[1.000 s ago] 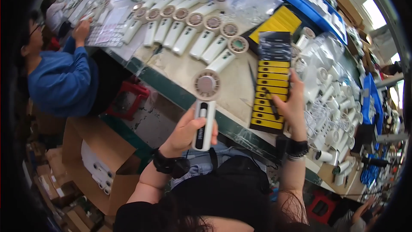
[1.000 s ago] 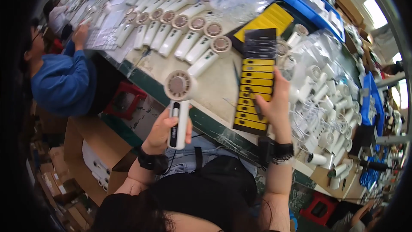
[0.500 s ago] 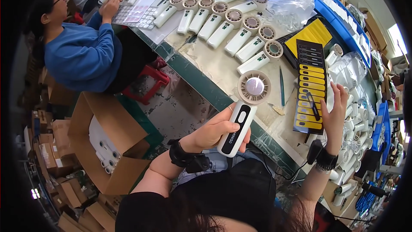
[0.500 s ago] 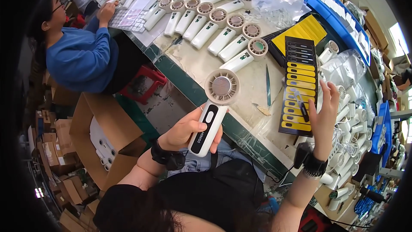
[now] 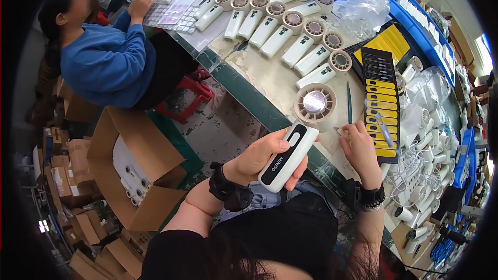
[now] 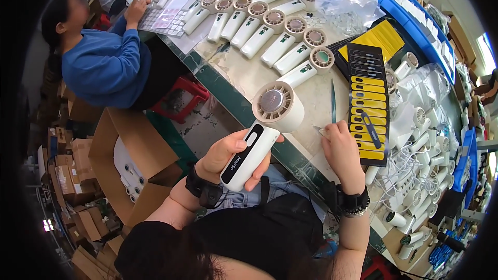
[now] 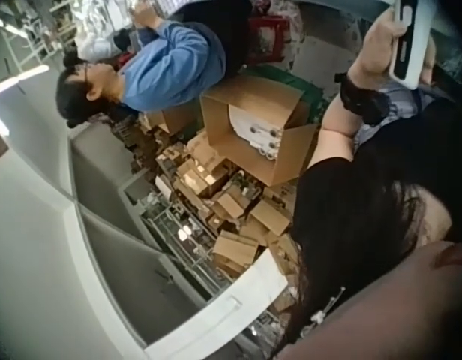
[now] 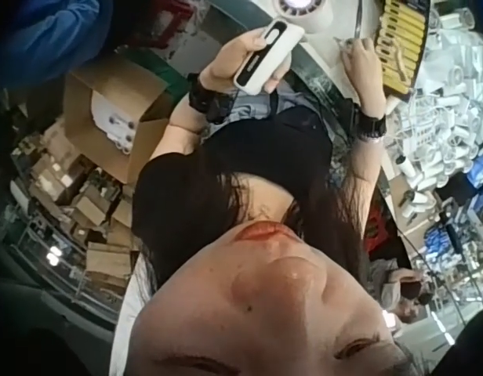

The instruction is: Assembling and inspecting portable handheld fans at a factory workstation.

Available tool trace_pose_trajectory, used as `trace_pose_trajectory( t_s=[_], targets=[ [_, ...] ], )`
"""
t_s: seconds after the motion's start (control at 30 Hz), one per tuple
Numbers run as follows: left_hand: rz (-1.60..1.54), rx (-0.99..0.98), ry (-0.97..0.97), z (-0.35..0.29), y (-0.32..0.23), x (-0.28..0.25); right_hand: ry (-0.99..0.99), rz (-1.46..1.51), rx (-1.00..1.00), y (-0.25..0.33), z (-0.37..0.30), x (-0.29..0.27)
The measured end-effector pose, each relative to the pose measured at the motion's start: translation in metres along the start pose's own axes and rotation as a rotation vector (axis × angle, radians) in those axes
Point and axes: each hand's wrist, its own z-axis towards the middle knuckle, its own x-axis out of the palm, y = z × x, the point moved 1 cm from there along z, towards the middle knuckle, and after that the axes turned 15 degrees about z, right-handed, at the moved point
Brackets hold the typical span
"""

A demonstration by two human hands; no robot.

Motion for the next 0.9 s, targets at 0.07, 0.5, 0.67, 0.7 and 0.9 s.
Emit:
trace_pose_trajectory(
  t_s=[0.07,0.5,0.67,0.7,0.9],
  targets=[
    [0.006,0.003,0.003,-0.002,0.000,0.002,-0.001,0.033,0.033,-0.004,0.002,0.001],
    [0.445,0.034,-0.141,-0.003,0.003,0.015,-0.132,0.079,0.023,0.006,-0.006,-0.019],
    [0.467,-0.011,-0.152,-0.001,0.003,0.016,-0.312,0.535,0.102,0.046,-0.024,-0.044],
    [0.451,-0.007,-0.145,0.000,0.003,0.016,-0.352,0.602,0.046,0.059,-0.029,-0.046],
    [0.443,-0.013,-0.143,0.002,0.003,0.023,-0.375,0.549,-0.297,0.101,-0.036,-0.046]
  ],
)
